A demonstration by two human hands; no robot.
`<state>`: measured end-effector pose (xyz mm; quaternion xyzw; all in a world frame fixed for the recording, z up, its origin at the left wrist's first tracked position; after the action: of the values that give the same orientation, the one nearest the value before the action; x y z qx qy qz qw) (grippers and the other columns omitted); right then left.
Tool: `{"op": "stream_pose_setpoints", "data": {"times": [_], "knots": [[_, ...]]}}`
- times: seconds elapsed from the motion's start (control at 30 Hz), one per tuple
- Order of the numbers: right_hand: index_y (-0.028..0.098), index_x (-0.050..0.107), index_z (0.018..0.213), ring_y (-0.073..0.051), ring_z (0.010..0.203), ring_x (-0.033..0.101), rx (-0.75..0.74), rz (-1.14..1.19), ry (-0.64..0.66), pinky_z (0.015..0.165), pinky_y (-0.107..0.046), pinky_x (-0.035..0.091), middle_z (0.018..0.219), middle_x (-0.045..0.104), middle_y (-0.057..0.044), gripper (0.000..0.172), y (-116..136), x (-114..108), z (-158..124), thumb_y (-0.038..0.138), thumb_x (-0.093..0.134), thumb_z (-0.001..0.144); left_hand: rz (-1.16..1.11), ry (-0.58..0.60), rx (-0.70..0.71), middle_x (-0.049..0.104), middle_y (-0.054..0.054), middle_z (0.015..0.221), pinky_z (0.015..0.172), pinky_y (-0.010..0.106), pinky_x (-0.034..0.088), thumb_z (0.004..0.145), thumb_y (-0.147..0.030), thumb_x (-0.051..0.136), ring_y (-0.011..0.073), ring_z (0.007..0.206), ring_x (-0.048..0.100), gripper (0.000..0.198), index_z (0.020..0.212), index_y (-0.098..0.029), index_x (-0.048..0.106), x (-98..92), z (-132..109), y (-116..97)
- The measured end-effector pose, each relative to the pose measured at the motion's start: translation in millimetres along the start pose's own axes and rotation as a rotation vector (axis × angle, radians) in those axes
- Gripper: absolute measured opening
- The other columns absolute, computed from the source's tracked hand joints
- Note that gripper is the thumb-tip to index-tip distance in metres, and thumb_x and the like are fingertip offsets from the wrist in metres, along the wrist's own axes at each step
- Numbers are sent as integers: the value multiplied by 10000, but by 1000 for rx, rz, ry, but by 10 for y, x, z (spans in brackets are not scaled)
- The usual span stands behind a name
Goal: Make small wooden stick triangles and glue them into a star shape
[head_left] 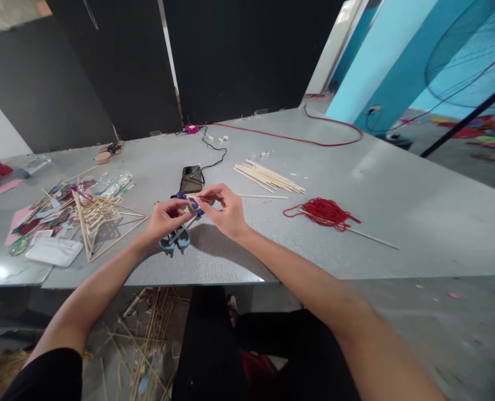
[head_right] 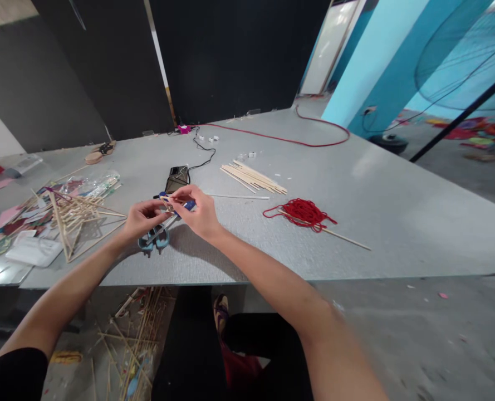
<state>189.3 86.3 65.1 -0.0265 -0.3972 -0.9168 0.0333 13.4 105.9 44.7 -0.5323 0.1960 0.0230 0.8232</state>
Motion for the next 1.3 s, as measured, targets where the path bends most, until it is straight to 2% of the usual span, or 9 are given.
{"op": "stream_pose_setpoints", "data": {"times": [0.17,0.27,0.37,0.5,0.57,0.67,1.03,1.17,1.3], "knots": [[261,656,1023,-185,850,737,150,114,16,759,-368,614,948,762,-28,311,-201,49,2,476,829,879,16,119,0,552,-29,645,496,217,296,824,-450,888,67,531,412,362,971,-138,776,98,-13,-7],[261,653,1022,-162,769,695,251,199,-9,693,-342,589,906,742,-11,346,-378,43,8,473,860,844,24,145,39,559,-43,667,505,211,345,836,-419,881,74,540,448,428,1130,-146,730,122,-33,-34],[257,645,1005,-142,703,652,308,208,-40,652,-327,573,887,726,-2,363,-484,18,17,494,859,831,181,36,236,567,-58,700,508,202,356,879,-365,835,70,536,443,533,1343,-174,654,14,-69,-190],[249,631,999,-137,699,638,306,140,-58,631,-314,545,907,724,-12,384,-462,-16,30,509,848,818,534,-98,513,603,-53,695,551,214,392,933,-251,748,73,536,454,340,1269,-213,723,-73,-176,-430],[248,630,1003,-148,732,656,263,76,-52,650,-321,546,918,729,-22,359,-383,-29,36,493,830,834,595,-80,589,645,-34,713,575,227,421,956,-212,714,83,548,484,291,1244,-216,750,-54,-198,-488],[256,633,1008,-165,755,669,167,-60,-14,691,-345,567,930,738,-30,278,-232,-24,40,472,769,895,659,62,683,729,20,798,630,252,485,987,-208,685,116,636,608,271,1245,-208,771,87,-215,-506],[250,645,1029,-179,789,705,-27,-213,139,759,-353,582,976,768,-43,121,-11,104,-16,343,690,965,987,201,730,743,59,804,609,266,480,1057,-308,606,165,711,685,230,1132,-184,785,261,-239,-393],[252,649,1045,-187,810,717,23,-181,122,741,-352,585,981,780,-47,152,-62,128,-26,357,703,949,956,211,704,695,36,730,580,264,434,1064,-291,592,150,657,632,229,987,-209,792,259,-235,-399],[246,645,1043,-191,821,718,170,-92,53,713,-346,580,971,782,-51,233,-270,90,-18,397,747,899,912,253,645,653,16,696,569,278,413,1073,-269,566,144,621,586,228,1068,-230,790,247,-214,-384]]}}
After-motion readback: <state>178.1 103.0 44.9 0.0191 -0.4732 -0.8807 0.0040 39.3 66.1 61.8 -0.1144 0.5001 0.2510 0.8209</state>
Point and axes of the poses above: each hand's wrist, its own z-axis towards the middle knuckle, its own x-axis out of the palm, y = z × x, the point moved 10 cm from there along z, towards the middle knuckle
